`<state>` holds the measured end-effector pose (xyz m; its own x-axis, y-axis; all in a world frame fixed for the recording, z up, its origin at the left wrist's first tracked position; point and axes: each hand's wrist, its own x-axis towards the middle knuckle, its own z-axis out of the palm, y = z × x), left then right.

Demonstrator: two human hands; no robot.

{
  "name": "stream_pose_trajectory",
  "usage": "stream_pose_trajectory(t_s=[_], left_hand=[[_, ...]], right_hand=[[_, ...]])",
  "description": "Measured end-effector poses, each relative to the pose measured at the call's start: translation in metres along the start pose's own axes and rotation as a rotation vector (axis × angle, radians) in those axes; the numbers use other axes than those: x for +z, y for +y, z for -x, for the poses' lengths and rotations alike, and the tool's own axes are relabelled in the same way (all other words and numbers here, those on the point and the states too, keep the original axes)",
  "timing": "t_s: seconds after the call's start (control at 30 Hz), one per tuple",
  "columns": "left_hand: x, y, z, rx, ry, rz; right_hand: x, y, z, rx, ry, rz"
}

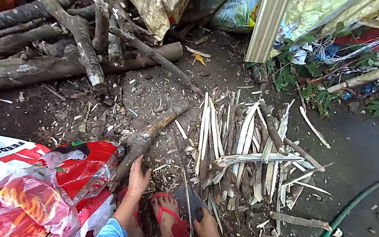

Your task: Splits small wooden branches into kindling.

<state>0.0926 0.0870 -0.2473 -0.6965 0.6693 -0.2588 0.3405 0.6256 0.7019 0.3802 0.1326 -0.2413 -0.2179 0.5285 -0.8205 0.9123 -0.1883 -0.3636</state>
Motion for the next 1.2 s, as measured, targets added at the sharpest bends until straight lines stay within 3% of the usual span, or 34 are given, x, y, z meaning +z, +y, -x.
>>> stream_pose_trajectory(t_s=[0.17, 0.43, 0.63, 0.77, 1.0, 1.2], left_hand=[[0.002, 0.011, -0.003, 0.037, 0.004, 0.008], [0.026, 0.040, -0.064, -0.150, -0.273, -0.141], [0.081, 0.085, -0.087, 0.192, -0.530, -0.318], [0.114, 0.101, -0.090, 0.252, -0.705, -0.552], [0.092, 0.089, -0.077, 0.214, -0.498, -0.190], [0.085, 0.075, -0.068, 0.206, -0.421, -0.140]], right_hand=[[-0.012, 0.003, 0.012, -0.068, -0.011, 0.007], [-0.019, 0.000, 0.030, -0.203, 0.142, -0.205], [-0.019, 0.009, 0.034, -0.166, 0.205, -0.401], [-0.018, 0.013, 0.032, -0.157, 0.226, -0.513], [-0.018, 0.017, 0.031, -0.180, 0.219, -0.419], [-0.017, 0.001, 0.034, -0.236, 0.219, -0.242]])
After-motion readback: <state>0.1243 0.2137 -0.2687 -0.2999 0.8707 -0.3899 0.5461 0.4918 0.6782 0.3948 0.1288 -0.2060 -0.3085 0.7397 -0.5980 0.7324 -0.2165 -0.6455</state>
